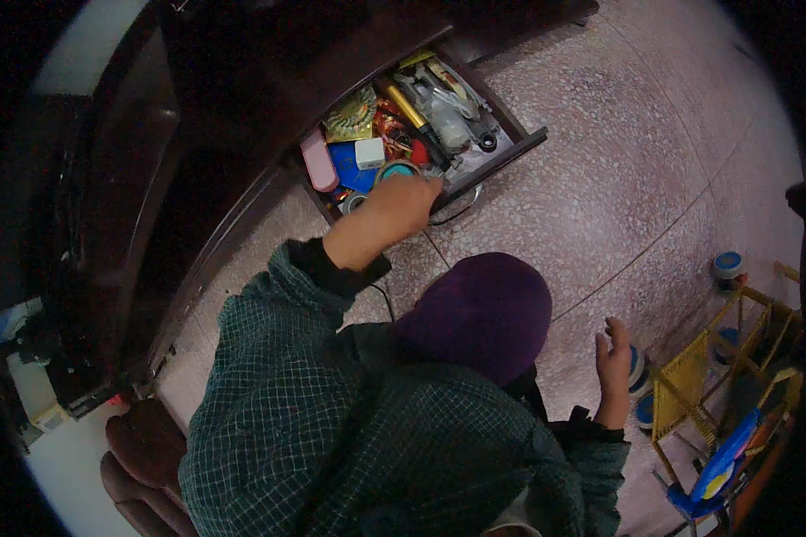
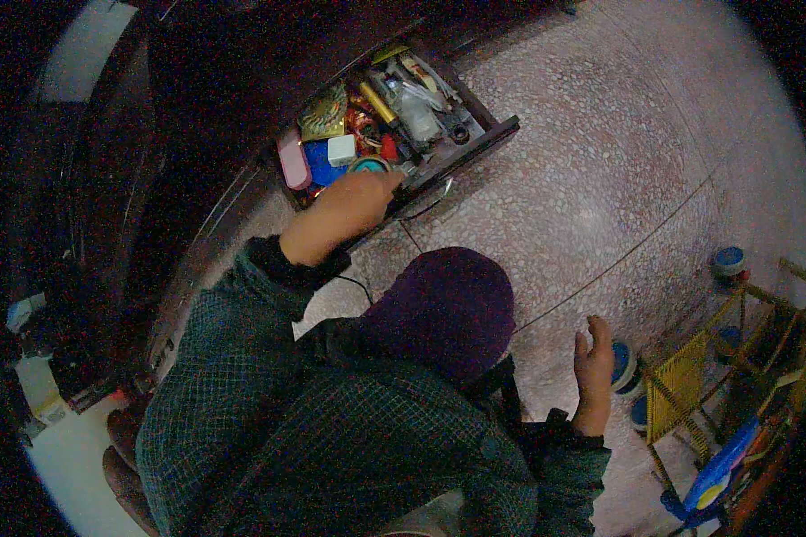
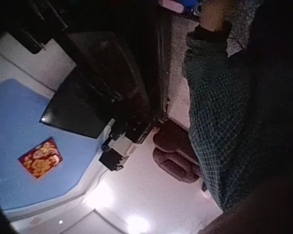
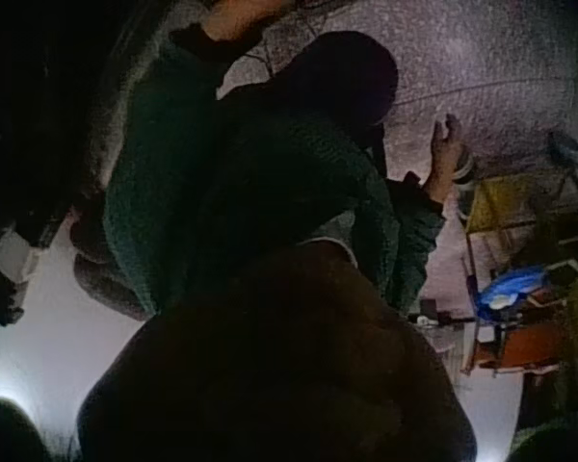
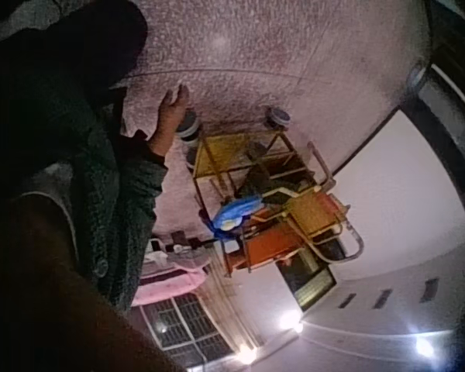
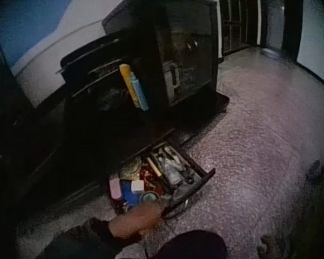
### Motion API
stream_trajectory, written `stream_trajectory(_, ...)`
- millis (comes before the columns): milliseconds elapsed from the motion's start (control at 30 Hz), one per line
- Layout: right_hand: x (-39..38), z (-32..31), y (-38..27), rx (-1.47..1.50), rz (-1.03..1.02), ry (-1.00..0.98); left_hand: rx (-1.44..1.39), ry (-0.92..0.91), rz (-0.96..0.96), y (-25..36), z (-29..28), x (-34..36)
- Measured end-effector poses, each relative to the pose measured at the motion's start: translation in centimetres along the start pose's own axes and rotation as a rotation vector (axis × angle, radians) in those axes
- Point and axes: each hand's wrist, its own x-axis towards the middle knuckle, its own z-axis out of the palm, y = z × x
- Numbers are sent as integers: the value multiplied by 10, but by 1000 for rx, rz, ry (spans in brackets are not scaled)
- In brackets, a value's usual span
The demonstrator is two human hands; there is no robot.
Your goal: The person cleans a child's wicker chair with a blue cloth, then uses a green zip tie to secure the blue plastic tray to the chair frame. The person threads the zip tie through the tray and around the frame, tightens it, and opens a drawer to retrieve additional items.
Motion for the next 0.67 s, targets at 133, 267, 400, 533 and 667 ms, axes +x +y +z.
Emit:
stream_trajectory(133, -3, 3, 6, -12, -8, -15, 70, 91, 107, -13, -23, 39)
stream_trajectory(267, -4, 6, 21, 27, 27, -28, 146, 116, 264, -22, -18, 93)
stream_trajectory(400, -4, 7, 29, 75, 138, -56, 210, 168, 360, -36, 7, 116)
stream_trajectory(533, -4, 8, 32, 110, 210, -79, 292, -32, 255, -46, 22, 110)
stream_trajectory(667, -1, 12, 32, 102, 190, -111, 352, 44, 266, -53, 34, 99)
